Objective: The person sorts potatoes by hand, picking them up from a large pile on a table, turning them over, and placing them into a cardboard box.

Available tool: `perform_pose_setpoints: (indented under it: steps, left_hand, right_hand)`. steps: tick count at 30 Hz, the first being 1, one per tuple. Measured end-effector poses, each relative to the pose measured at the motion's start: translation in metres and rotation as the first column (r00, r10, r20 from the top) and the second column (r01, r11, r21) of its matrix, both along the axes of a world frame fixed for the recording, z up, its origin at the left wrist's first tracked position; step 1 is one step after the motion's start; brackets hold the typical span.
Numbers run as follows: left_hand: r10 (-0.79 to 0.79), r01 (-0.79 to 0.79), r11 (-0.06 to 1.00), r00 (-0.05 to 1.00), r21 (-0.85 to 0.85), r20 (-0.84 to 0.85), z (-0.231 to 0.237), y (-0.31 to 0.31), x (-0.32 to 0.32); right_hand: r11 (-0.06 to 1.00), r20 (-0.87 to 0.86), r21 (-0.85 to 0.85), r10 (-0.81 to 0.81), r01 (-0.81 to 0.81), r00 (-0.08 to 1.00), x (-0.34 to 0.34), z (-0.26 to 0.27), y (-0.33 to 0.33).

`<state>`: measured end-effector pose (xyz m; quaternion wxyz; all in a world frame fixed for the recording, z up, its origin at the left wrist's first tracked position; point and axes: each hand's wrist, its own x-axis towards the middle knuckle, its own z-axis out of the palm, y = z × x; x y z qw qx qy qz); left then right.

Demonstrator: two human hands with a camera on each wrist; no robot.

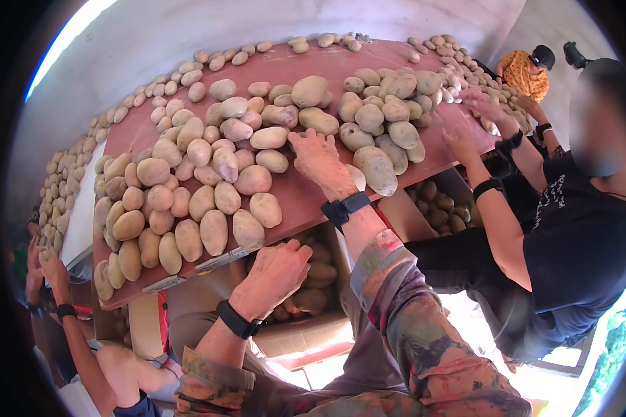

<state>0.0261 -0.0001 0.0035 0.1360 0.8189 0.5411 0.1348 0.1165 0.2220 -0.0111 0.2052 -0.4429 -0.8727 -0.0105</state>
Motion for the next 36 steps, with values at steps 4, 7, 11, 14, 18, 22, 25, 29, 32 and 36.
perform_pose_setpoints:
  steps: [4,7,11,14,18,22,25,29,32,36]
  left_hand:
    - [0.000,0.000,1.000,1.000,-0.008,-0.021,0.003,0.001,0.001]
    - [-0.001,0.001,1.000,1.000,-0.014,-0.029,0.002,0.003,0.004]
    - [-0.004,0.004,1.000,1.000,-0.013,-0.031,0.000,0.004,0.006]
    - [-0.010,0.010,1.000,0.999,0.004,-0.036,-0.002,0.006,0.007]
    - [-0.008,0.009,1.000,1.000,0.017,-0.029,-0.003,0.006,0.008]
    - [-0.027,0.028,0.999,1.000,0.044,-0.005,-0.005,0.006,0.008]
    - [-0.026,0.026,0.998,1.000,0.050,-0.001,-0.006,0.006,0.007]
    - [-0.020,0.020,0.999,1.000,0.042,0.007,-0.006,0.005,0.006]
    - [-0.017,0.016,0.999,1.000,0.048,0.018,-0.004,0.005,0.005]
    - [-0.019,0.017,0.998,0.999,0.061,0.040,-0.006,0.007,0.004]
  right_hand:
    - [0.999,-0.027,-0.015,0.027,-0.028,0.999,0.000,0.000,-0.002]
    - [0.999,-0.097,0.036,-0.010,0.014,0.995,0.000,0.006,-0.015]
    - [0.996,-0.160,0.053,-0.058,0.068,0.985,-0.007,0.004,-0.008]
    - [0.998,-0.166,0.006,-0.055,0.056,0.985,-0.005,0.014,-0.006]
    - [0.997,-0.249,0.057,-0.030,0.046,0.968,0.005,0.032,0.001]
    - [0.988,-0.255,0.101,-0.088,0.117,0.963,0.029,0.038,0.001]
    - [0.983,-0.238,0.092,-0.134,0.160,0.962,0.041,0.029,0.006]
    - [0.987,-0.150,0.095,-0.117,0.132,0.982,0.048,0.022,0.000]
    - [0.992,-0.135,0.067,-0.093,0.103,0.986,0.051,0.015,-0.001]
    - [0.989,-0.101,0.108,-0.093,0.104,0.991,0.052,0.014,-0.002]
